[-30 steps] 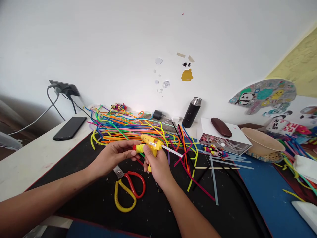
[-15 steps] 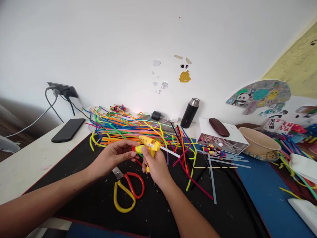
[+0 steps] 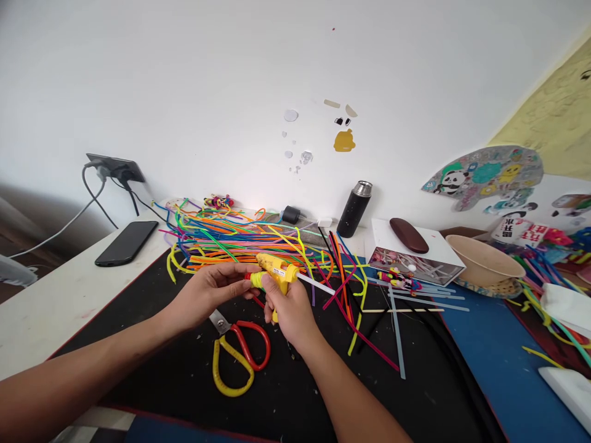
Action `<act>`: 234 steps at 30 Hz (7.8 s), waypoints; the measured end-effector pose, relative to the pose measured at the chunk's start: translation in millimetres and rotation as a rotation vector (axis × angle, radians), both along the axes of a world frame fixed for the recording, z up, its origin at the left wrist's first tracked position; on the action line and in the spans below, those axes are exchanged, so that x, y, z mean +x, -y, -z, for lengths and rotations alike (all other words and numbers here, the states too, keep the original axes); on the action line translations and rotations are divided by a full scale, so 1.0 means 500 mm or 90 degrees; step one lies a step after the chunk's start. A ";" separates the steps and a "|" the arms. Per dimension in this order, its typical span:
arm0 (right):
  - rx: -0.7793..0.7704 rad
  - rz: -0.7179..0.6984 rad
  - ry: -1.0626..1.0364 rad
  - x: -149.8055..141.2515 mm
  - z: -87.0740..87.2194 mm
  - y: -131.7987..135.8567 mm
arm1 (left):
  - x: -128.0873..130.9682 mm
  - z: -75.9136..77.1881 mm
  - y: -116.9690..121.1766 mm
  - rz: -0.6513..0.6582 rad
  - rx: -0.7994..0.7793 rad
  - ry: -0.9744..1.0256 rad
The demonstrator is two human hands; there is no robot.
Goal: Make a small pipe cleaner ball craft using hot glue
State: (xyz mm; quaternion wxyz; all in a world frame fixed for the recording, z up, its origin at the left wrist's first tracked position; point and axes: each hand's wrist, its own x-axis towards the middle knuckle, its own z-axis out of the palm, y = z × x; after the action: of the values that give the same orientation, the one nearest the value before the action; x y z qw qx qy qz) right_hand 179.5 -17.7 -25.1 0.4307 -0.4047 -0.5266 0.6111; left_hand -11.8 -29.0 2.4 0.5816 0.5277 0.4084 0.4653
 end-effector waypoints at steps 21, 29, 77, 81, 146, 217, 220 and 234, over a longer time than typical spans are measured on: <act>-0.004 -0.004 -0.003 -0.005 0.000 0.000 | 0.003 0.005 0.001 -0.004 -0.001 0.015; 0.067 0.003 0.133 0.007 0.018 0.002 | -0.080 -0.072 -0.036 -0.219 0.097 0.109; 0.329 -0.135 0.894 -0.050 -0.042 0.039 | -0.045 -0.125 -0.079 -0.020 -0.023 0.382; 0.325 -0.158 0.931 -0.074 -0.036 0.028 | -0.048 -0.122 -0.084 -0.041 -0.048 0.383; 0.559 -0.449 0.796 -0.239 -0.031 0.024 | -0.233 -0.192 -0.123 0.122 -0.096 0.331; 0.039 0.100 0.133 -0.033 -0.161 0.024 | -0.155 -0.135 -0.123 0.390 -0.082 0.047; 0.044 0.096 0.140 -0.033 -0.163 0.023 | -0.155 -0.142 -0.120 0.395 -0.079 0.040; 0.071 0.085 0.160 -0.034 -0.164 0.024 | -0.160 -0.140 -0.115 0.409 -0.073 0.011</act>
State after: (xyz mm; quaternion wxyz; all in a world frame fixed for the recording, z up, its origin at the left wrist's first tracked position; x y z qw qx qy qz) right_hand 162.5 -29.9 56.9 0.4224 -0.4877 -0.5815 0.4956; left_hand -91.6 28.6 72.5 0.7308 0.5923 0.2412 0.2385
